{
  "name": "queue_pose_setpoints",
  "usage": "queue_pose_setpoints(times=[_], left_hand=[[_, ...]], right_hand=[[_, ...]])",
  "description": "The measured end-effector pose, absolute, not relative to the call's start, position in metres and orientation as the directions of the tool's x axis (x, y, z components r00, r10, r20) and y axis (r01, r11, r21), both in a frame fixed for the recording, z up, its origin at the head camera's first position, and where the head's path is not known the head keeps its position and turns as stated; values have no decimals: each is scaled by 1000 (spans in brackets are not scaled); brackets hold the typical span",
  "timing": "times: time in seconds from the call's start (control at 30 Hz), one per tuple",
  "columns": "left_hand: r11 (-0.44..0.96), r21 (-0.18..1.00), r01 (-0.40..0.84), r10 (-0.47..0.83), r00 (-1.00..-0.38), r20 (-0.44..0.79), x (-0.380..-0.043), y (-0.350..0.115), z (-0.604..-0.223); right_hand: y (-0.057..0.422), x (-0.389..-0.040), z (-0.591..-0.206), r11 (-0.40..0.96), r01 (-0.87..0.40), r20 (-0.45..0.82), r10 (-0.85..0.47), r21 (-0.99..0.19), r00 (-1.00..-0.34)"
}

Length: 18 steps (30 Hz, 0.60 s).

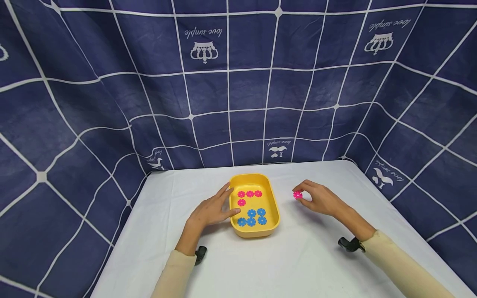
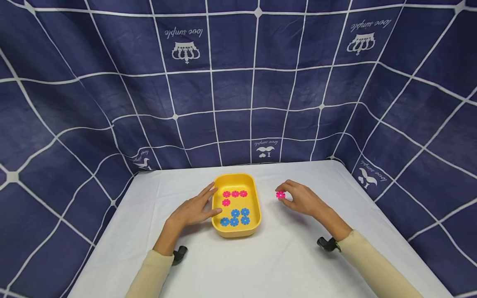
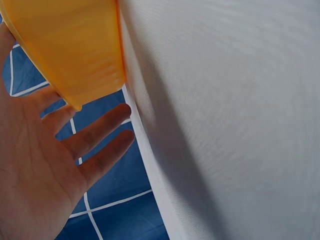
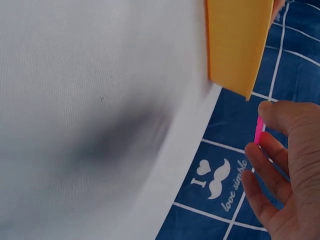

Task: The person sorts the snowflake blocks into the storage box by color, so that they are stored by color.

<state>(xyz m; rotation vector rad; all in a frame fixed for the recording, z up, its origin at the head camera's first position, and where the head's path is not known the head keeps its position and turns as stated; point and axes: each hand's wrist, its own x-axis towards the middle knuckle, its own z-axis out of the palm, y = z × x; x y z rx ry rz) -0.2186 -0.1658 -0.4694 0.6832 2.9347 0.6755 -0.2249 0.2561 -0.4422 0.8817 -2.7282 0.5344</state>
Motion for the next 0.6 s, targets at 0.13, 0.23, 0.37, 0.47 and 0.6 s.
queue_pose_setpoints(times=[0.13,0.23,0.37,0.47,0.6], left_hand=[[806,425,413,435,-899,50,-219,-166,-470],[807,422,413,434,-900,51,-219,-167,-469],[814,415,408,434,-900,34,-219,-167,-469],[818,411,402,431,-902,24,-220,-167,-470],[823,404,399,426,-904,25,-221,-167,-472]], right_hand=[[252,-225,-443,753,-602,311,-524,-267,-793],[248,-226,-443,747,-609,313,-530,-266,-788],[241,-227,-441,742,-615,311,-538,-267,-784],[236,-228,-440,738,-617,303,-543,-271,-783],[228,-230,-438,732,-623,296,-552,-276,-779]])
